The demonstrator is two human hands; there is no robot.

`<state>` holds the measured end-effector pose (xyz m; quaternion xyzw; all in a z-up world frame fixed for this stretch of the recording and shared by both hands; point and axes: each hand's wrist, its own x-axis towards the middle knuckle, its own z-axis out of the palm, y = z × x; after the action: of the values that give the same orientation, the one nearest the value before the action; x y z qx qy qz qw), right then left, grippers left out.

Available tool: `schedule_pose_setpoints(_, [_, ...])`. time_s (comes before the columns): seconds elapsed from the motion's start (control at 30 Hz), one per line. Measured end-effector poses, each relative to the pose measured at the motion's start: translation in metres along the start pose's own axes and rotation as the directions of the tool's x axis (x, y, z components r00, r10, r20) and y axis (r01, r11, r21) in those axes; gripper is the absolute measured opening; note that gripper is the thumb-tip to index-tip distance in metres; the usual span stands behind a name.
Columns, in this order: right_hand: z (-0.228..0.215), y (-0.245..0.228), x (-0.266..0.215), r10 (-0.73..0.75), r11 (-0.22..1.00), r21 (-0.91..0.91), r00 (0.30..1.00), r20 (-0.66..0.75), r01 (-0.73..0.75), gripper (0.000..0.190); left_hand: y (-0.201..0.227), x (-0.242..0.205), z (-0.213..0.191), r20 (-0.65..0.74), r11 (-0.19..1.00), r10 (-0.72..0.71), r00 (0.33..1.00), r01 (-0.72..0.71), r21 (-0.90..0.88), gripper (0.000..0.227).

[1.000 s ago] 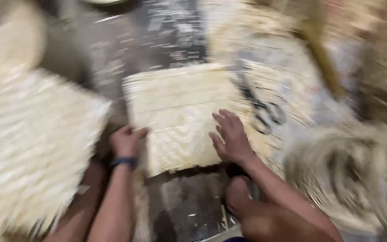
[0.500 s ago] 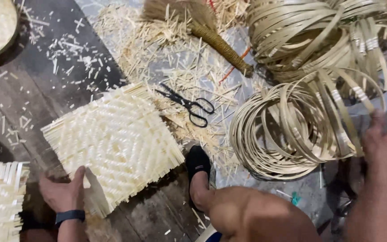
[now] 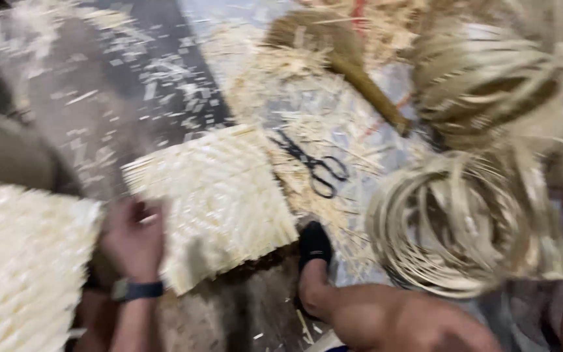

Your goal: The recorder is assembling circular bamboo lids by placing a ring over a woven sheet and trimming the excess edges with scissors.

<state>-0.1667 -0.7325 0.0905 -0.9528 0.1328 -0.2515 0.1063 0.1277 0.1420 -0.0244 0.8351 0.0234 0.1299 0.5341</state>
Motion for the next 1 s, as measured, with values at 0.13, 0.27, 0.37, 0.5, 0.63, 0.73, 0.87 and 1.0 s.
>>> schedule_pose_setpoints(0.13, [0.016, -0.419, 0.124, 0.054, 0.800, 0.562, 0.957, 0.286, -0.213, 0.021, 0.065, -0.041, 0.065, 0.524, 0.870, -0.163, 0.836, 0.372, -0.323, 0.047])
schedule_pose_setpoints(0.27, [0.077, -0.564, 0.111, -0.132, 0.272, 0.816, 0.820, 0.557, -0.510, 0.028, 0.187, -0.043, 0.063, 0.757, -0.024, -0.380, 0.531, 0.813, -0.582, 0.062])
schedule_pose_setpoints(0.37, [0.100, -0.581, 0.105, -0.286, 0.019, 0.764, 0.728, 0.623, -0.645, 0.030, 0.172, -0.035, 0.053, 0.601, -0.225, -0.541, 0.588, 0.588, -0.777, 0.058])
schedule_pose_setpoints(0.5, [0.109, -0.593, 0.128, -0.368, 0.266, 0.614, 0.511, 0.777, -0.743, 0.045, 0.112, -0.002, 0.034, 0.406, -0.249, -0.494, 0.769, 0.322, -0.913, 0.043])
schedule_pose_setpoints(0.63, [0.129, -0.590, 0.165, -0.110, 0.181, 0.475, 0.462, 0.880, -0.861, 0.045, 0.064, 0.034, -0.011, 0.343, -0.218, -0.384, 0.857, 0.277, -0.936, 0.038])
schedule_pose_setpoints(0.73, [0.164, -0.576, 0.173, -0.065, 0.372, 0.513, 0.530, 0.846, -0.774, 0.045, 0.059, 0.041, -0.031, 0.429, -0.080, -0.333, 0.840, 0.428, -0.900, 0.036])
schedule_pose_setpoints(0.87, [0.205, -0.577, 0.163, -0.085, 0.187, 0.550, 0.544, 0.835, -0.814, 0.043, 0.060, 0.043, -0.041, 0.482, -0.062, -0.364, 0.797, 0.495, -0.866, 0.036])
schedule_pose_setpoints(1.0, [0.227, -0.584, 0.145, -0.098, -0.003, 0.585, 0.582, 0.807, -0.811, 0.038, 0.036, 0.039, -0.036, 0.434, -0.056, -0.442, 0.785, 0.459, -0.887, 0.032])
